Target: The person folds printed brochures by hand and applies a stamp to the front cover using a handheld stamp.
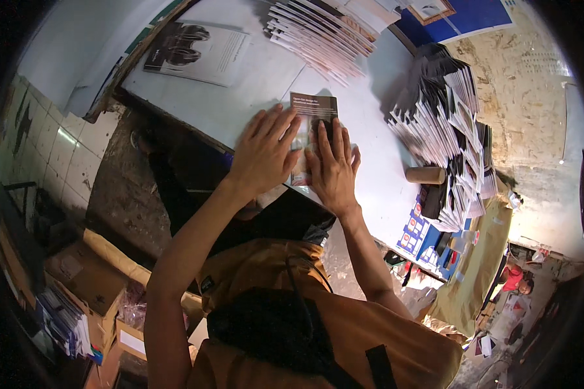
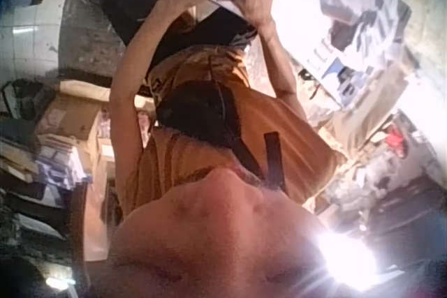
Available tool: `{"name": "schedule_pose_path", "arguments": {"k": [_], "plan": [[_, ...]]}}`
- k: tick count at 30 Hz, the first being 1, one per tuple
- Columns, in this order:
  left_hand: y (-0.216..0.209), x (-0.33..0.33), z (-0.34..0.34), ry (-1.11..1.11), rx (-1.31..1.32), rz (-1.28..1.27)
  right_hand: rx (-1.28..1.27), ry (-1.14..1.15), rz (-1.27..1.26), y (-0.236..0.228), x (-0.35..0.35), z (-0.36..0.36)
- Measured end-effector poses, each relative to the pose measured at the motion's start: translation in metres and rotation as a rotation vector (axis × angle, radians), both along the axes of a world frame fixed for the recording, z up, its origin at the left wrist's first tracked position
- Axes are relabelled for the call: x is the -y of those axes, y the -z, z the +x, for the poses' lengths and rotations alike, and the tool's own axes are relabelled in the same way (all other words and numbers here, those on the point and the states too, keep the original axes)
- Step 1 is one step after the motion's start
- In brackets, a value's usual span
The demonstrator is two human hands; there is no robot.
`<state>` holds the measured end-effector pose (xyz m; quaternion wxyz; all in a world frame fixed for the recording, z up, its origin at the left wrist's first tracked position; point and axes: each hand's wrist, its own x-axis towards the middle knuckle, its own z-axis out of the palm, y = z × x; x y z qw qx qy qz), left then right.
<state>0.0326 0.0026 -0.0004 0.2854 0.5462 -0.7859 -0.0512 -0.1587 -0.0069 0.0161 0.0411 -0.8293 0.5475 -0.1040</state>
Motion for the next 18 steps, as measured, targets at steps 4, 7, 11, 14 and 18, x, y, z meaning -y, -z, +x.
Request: {"name": "schedule_pose_path", "arguments": {"k": [4, 7, 11, 14, 18], "plan": [[0.002, 0.001, -0.004, -0.002, 0.011, 0.026, 0.065, 0.004, 0.058, -0.008, 0.000, -0.004], [0.000, -0.001, -0.001, -0.005, 0.040, 0.062, 0.561, 0.082, -0.020, -0.011, -0.007, -0.040], [0.001, -0.002, 0.003, 0.014, 0.037, 0.025, 0.594, 0.500, -0.583, -0.020, -0.012, -0.121], [0.001, 0.000, 0.003, 0.017, 0.033, 0.023, 0.567, 0.646, -0.542, -0.006, -0.003, -0.187], [-0.003, 0.003, -0.001, 0.008, 0.044, 0.014, 0.731, 0.428, -0.452, 0.006, 0.027, -0.206]]}}
